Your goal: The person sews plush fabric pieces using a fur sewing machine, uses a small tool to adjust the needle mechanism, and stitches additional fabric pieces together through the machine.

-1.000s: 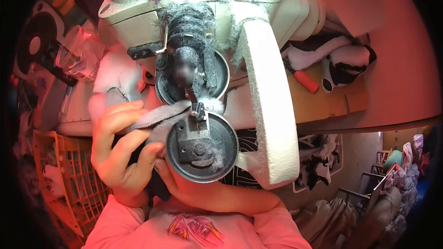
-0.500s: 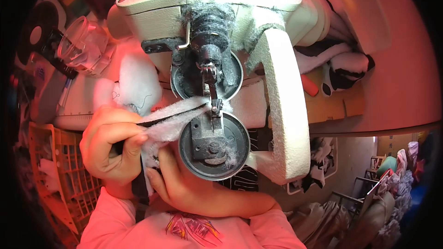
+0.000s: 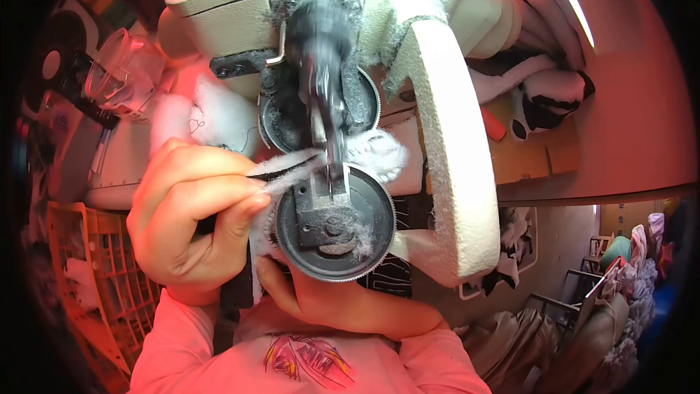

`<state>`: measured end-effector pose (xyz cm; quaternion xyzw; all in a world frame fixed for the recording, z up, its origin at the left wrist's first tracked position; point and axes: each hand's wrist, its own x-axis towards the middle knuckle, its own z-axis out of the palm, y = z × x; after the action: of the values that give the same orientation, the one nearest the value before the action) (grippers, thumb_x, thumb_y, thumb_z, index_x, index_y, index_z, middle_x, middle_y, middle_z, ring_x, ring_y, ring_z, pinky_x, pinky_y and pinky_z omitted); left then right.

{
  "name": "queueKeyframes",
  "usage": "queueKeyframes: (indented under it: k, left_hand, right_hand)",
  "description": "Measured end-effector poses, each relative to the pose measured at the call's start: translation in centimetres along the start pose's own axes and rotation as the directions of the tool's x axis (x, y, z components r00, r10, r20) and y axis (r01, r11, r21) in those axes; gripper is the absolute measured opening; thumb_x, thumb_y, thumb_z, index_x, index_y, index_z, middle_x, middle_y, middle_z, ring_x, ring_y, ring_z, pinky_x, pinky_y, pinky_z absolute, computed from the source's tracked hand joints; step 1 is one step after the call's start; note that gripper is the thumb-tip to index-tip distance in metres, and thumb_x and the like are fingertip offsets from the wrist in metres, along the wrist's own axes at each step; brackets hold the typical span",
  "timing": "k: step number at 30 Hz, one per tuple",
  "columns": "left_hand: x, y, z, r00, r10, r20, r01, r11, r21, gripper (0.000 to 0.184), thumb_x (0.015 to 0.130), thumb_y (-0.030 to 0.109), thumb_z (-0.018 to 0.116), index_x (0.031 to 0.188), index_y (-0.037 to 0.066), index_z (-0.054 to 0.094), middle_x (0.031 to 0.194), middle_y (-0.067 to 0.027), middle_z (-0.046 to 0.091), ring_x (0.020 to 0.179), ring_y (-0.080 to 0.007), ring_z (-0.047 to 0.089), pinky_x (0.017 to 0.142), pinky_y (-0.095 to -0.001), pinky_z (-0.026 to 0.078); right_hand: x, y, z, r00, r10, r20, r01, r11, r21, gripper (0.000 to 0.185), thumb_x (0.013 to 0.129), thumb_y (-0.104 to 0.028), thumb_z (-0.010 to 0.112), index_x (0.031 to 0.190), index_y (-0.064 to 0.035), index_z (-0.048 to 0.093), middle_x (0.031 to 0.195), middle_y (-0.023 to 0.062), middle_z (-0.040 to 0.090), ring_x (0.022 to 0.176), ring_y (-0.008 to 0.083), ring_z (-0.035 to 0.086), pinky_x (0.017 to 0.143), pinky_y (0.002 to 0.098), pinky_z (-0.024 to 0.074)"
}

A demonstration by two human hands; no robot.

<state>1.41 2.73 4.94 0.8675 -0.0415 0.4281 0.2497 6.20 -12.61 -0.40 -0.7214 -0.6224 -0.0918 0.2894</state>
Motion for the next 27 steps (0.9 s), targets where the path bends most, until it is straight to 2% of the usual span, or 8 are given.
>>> queueKeyframes:
  k: [7, 9, 13, 15, 17, 19, 21, 27]
  left_hand:
    - [0.4, -0.1, 0.6, 1.000, 0.009, 0.013, -0.009, 1.000, -0.012, 0.014, 0.074, 0.007, 0.075, 0.078, 0.002, 0.062, 0.074, -0.0100, 0.063, 0.064, -0.0212, 0.057, 0.061, -0.0307, 0.042]
    - [0.4, -0.3, 0.5, 1.000, 0.002, 0.022, -0.001, 1.000, -0.022, 0.013, 0.074, 0.005, 0.074, 0.078, 0.002, 0.062, 0.075, -0.0104, 0.063, 0.066, -0.0211, 0.057, 0.062, -0.0307, 0.043]
    - [0.2, -0.7, 0.3, 0.999, -0.003, 0.047, 0.005, 0.999, -0.041, 0.013, 0.074, 0.004, 0.074, 0.079, -0.001, 0.062, 0.077, -0.0119, 0.062, 0.069, -0.0213, 0.056, 0.064, -0.0304, 0.044]
    - [0.1, -0.8, 0.2, 0.999, -0.003, 0.051, 0.005, 0.999, -0.048, 0.014, 0.075, 0.004, 0.073, 0.080, -0.002, 0.062, 0.078, -0.0128, 0.061, 0.069, -0.0221, 0.056, 0.065, -0.0303, 0.045]
    - [0.1, -1.0, 0.3, 0.999, 0.019, 0.044, -0.017, 0.999, -0.044, 0.014, 0.074, 0.004, 0.073, 0.079, -0.002, 0.061, 0.078, -0.0127, 0.061, 0.070, -0.0223, 0.056, 0.065, -0.0304, 0.045]
    - [0.2, -1.3, 0.3, 0.997, 0.061, 0.042, -0.060, 0.998, -0.033, 0.015, 0.074, 0.005, 0.073, 0.079, -0.002, 0.061, 0.080, -0.0129, 0.061, 0.071, -0.0225, 0.055, 0.065, -0.0304, 0.044]
    - [0.7, -1.6, 0.0, 0.994, 0.098, 0.052, -0.097, 0.995, -0.032, 0.016, 0.074, 0.007, 0.074, 0.079, -0.002, 0.062, 0.080, -0.0133, 0.061, 0.072, -0.0223, 0.055, 0.065, -0.0301, 0.044]
    - [2.3, -1.8, 0.9, 0.996, 0.043, -0.072, -0.057, 0.976, -0.209, 0.015, 0.075, -0.001, 0.072, 0.087, -0.003, 0.063, 0.086, -0.0119, 0.060, 0.077, -0.0170, 0.056, 0.069, -0.0264, 0.044]
  right_hand:
    - [-0.7, 1.1, 0.8, 0.982, 0.027, -0.188, 0.021, 0.968, 0.248, 0.068, 0.077, -0.005, 0.059, 0.134, 0.0189, 0.029, 0.130, 0.0299, 0.041, 0.120, 0.0401, 0.044, 0.102, 0.0416, 0.0356]
    - [-1.5, 1.8, 0.7, 0.992, 0.100, -0.074, -0.038, 0.810, 0.585, 0.067, 0.077, -0.004, 0.059, 0.135, 0.0144, 0.034, 0.130, 0.0263, 0.045, 0.125, 0.0372, 0.042, 0.105, 0.0420, 0.0317]
    - [-5.3, 3.9, 0.2, 0.981, 0.136, 0.139, -0.185, 0.872, 0.454, 0.057, 0.086, -0.016, 0.055, 0.137, 0.0040, 0.040, 0.126, 0.0208, 0.052, 0.126, 0.0274, 0.044, 0.105, 0.0426, 0.0333]
    - [-6.0, 4.3, -1.0, 0.870, 0.483, 0.100, -0.472, 0.754, 0.457, 0.043, 0.092, -0.025, 0.050, 0.126, 0.0014, 0.053, 0.125, 0.0168, 0.054, 0.120, 0.0243, 0.050, 0.100, 0.0384, 0.0400]
    - [-4.8, 6.4, -1.4, 0.736, 0.663, -0.138, -0.345, 0.543, 0.766, 0.034, 0.095, -0.023, 0.049, 0.118, 0.0004, 0.060, 0.124, 0.0140, 0.056, 0.116, 0.0217, 0.054, 0.095, 0.0328, 0.0437]
    - [-6.3, 10.9, -3.9, 0.841, 0.381, -0.385, -0.435, 0.898, -0.061, 0.034, 0.098, -0.018, 0.047, 0.125, -0.0007, 0.056, 0.121, 0.0123, 0.057, 0.114, 0.0201, 0.054, 0.096, 0.0312, 0.0425]
    - [-5.8, 14.0, -4.6, 0.685, 0.523, -0.507, -0.589, 0.807, 0.036, 0.033, 0.098, -0.016, 0.046, 0.127, -0.0016, 0.055, 0.118, 0.0112, 0.058, 0.109, 0.0218, 0.056, 0.096, 0.0324, 0.0415]
    - [-5.1, 20.3, -7.3, 0.935, 0.324, -0.145, -0.355, 0.848, -0.393, 0.035, 0.091, -0.008, 0.051, 0.124, 0.0019, 0.053, 0.118, 0.0174, 0.054, 0.108, 0.0310, 0.053, 0.096, 0.0338, 0.0397]
